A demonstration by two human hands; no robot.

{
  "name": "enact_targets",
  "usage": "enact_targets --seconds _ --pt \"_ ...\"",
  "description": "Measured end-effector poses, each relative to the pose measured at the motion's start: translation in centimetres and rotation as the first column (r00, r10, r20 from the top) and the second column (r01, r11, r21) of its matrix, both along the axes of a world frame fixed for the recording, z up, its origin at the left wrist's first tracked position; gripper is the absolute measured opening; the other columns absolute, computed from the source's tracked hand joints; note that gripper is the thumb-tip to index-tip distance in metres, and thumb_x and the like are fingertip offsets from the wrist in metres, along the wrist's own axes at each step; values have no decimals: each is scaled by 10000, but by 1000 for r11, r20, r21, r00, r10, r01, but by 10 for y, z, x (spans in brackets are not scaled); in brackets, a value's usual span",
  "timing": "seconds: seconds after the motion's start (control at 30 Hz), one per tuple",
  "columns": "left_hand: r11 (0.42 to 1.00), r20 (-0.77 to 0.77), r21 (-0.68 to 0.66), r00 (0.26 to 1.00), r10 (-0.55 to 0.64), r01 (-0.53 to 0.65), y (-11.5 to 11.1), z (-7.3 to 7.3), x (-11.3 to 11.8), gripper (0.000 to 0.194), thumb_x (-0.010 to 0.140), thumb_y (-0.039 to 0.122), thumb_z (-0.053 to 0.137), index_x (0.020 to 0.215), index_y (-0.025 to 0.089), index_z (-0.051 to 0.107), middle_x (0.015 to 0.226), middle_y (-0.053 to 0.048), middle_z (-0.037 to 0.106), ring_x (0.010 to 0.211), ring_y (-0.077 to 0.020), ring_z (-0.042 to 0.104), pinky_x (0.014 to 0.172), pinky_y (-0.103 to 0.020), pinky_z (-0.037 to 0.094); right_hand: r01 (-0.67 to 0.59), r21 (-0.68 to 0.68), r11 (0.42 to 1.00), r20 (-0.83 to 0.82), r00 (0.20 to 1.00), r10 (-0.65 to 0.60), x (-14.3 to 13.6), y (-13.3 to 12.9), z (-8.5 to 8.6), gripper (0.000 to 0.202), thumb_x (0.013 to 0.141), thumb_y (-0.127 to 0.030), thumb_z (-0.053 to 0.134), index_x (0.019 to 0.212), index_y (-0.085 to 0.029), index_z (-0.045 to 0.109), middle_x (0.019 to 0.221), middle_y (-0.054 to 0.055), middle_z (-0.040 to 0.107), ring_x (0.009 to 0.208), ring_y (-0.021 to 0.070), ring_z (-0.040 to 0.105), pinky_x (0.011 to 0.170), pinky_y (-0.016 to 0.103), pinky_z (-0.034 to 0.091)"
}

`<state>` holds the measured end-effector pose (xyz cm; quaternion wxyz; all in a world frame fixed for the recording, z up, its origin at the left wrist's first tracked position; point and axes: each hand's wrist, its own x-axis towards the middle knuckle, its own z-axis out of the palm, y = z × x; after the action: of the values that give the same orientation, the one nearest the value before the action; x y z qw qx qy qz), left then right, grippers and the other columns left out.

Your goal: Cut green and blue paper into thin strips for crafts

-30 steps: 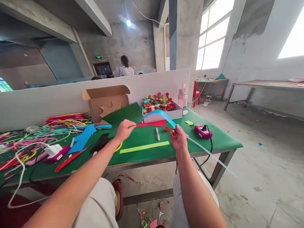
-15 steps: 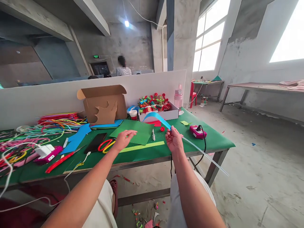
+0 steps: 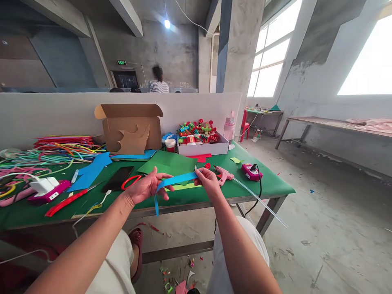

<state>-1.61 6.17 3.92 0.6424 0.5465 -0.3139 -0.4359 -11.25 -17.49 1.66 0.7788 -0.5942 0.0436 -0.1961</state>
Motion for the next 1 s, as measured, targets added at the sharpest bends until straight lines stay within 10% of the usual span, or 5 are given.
enact_targets --seconds 0.23,0.43,1.0 --pt "957 247 245 964 96 -158 22 -1 14 548 708 446 781 1143 171 593 596 36 620 423 -71 463 447 -204 360 69 -121 990 -12 997 -71 -1 -11 -3 477 480 -588 873 660 -194 674 506 -42 608 440 87 552 470 204 508" --pt "860 519 353 842 148 -369 52 -5 32 408 616 400 781 929 173 652 581 26 622 518 -117 551 443 -203 376 53 -202 978 -59 996 -67 -6 -19 -6 401 487 -525 892 627 -205 696 475 -35 611 446 108 564 464 218 518" --pt "800 589 355 780 211 -484 60 -19 44 277 621 392 756 654 178 584 483 34 543 439 -117 523 377 -187 317 47 -233 971 -160 983 -86 -6 -31 -10 314 432 -295 937 552 -183 669 479 -10 634 376 73 467 324 171 382"
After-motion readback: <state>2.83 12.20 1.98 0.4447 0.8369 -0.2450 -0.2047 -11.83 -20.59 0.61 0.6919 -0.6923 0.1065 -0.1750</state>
